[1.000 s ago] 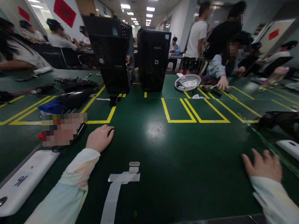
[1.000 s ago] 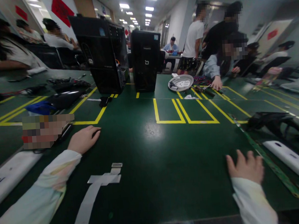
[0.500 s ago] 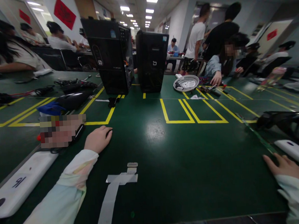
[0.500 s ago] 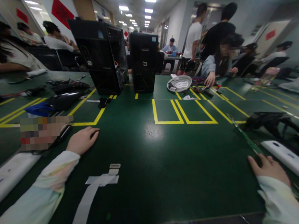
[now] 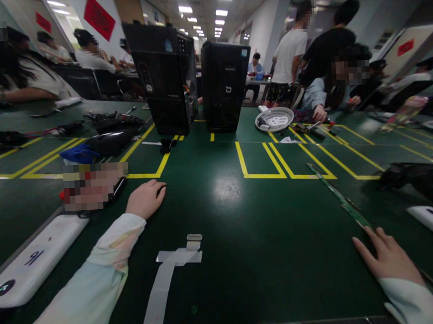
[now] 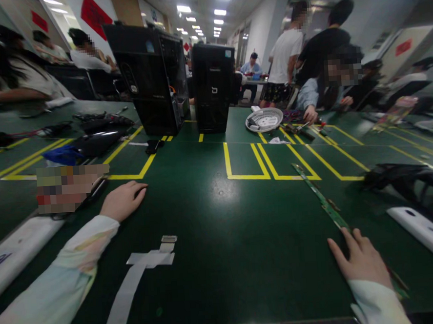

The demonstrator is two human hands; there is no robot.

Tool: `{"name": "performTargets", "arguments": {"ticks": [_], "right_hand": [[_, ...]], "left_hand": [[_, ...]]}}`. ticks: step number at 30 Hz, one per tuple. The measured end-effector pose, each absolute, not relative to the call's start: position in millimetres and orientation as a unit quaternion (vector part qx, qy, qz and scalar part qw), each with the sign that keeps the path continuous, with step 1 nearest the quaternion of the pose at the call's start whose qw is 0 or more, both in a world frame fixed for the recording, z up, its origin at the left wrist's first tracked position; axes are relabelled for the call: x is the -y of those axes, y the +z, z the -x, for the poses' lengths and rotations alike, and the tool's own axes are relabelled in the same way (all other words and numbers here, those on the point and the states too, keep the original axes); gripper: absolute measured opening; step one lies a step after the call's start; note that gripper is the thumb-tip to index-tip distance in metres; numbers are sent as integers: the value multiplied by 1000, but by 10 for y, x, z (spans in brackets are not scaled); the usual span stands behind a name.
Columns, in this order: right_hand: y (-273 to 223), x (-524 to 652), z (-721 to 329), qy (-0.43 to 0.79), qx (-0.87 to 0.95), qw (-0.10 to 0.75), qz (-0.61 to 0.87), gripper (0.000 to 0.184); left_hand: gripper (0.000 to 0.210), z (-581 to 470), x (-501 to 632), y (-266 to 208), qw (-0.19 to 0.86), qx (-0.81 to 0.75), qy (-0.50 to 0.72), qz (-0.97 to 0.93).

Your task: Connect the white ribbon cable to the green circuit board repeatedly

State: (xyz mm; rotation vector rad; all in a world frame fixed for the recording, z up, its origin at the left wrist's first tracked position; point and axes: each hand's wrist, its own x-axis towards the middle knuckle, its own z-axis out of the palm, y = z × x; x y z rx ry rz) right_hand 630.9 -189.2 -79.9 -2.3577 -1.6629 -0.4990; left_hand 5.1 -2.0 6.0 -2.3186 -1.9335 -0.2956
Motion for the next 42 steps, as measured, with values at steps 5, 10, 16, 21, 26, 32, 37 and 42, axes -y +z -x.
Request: {"name": "performTargets", "arguments": {"ticks": [5, 10, 16, 21, 26, 32, 37, 42], "right_hand": [[-740, 1879, -5448, -133, 644, 137, 741, 70], [-528, 1832, -4714, -94, 774, 152, 607, 58], [-312, 1643, -4443, -5, 852, 132, 506, 59], [-244, 1327, -4366, 42, 886, 136, 440, 57], [-244, 1043, -4191, 69, 905, 139, 397, 58], [-251, 837, -3937, 94, 920, 154, 348, 58], [-227, 757, -3824, 93, 924, 171, 329, 52], [-211, 736, -3896, 46, 921, 210, 325, 41]], "left_hand": [[49, -47, 19, 58, 55, 636, -89, 764], [49, -42, 10, 49, 60, 636, -92, 764], [52, -27, 6, 69, 46, 640, -91, 761], [54, -29, 2, 59, 52, 643, -89, 759], [55, -14, -12, 50, 57, 648, -84, 755], [56, 18, -22, 60, 46, 649, -79, 756], [55, 24, -15, 58, 45, 644, -75, 760], [55, 37, -7, 65, 44, 638, -78, 765]]}}
